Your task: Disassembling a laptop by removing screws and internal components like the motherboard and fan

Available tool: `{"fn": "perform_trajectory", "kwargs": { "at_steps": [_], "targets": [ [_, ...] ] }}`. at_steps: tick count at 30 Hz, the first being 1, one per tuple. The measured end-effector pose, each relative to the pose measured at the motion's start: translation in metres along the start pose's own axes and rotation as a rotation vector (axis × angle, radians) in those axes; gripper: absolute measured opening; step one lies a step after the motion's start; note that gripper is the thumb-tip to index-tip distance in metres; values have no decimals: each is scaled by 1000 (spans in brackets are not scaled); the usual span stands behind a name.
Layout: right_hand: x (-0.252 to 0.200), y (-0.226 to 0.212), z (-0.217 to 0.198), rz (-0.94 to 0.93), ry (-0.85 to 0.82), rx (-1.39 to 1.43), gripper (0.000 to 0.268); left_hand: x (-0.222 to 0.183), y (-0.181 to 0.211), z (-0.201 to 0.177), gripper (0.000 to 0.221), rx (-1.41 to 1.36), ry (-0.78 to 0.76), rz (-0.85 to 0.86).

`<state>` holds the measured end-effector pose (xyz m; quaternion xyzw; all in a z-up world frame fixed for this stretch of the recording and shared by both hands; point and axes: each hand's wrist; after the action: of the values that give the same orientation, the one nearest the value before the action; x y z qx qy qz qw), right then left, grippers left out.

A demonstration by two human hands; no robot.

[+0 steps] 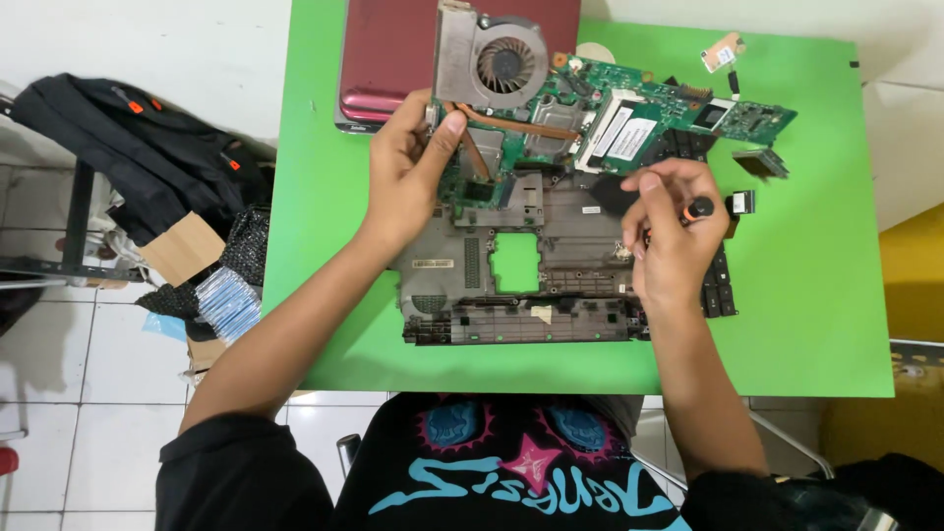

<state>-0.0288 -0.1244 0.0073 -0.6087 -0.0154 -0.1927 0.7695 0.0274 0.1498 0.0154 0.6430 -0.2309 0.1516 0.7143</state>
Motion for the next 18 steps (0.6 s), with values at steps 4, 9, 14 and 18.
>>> {"fn": "perform_trajectory", "kwargs": {
  "at_steps": [4,9,14,18],
  "targets": [
    [0,17,-12,-59,11,2,15,-4,-13,-2,15,-77,61,-107],
    [-2,31,-25,-71,-76,33,22,-9,-2,4,17,-115,71,-165],
    [-4,26,-25,-84,-154,33,28,-11,7,8,20,-116,62,-167],
    [2,10,-14,115,-41,131,20,-7,4,-3,15,-48,98,-173]
  ]
}}
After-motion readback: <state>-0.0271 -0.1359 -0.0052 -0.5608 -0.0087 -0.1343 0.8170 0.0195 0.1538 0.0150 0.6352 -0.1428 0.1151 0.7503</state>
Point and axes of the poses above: each hand's wrist, its own x-axis towards the middle knuckle, its own z-axis out of the palm, y = z × x, and after that the axes turned 4 degrees about x, right-handed
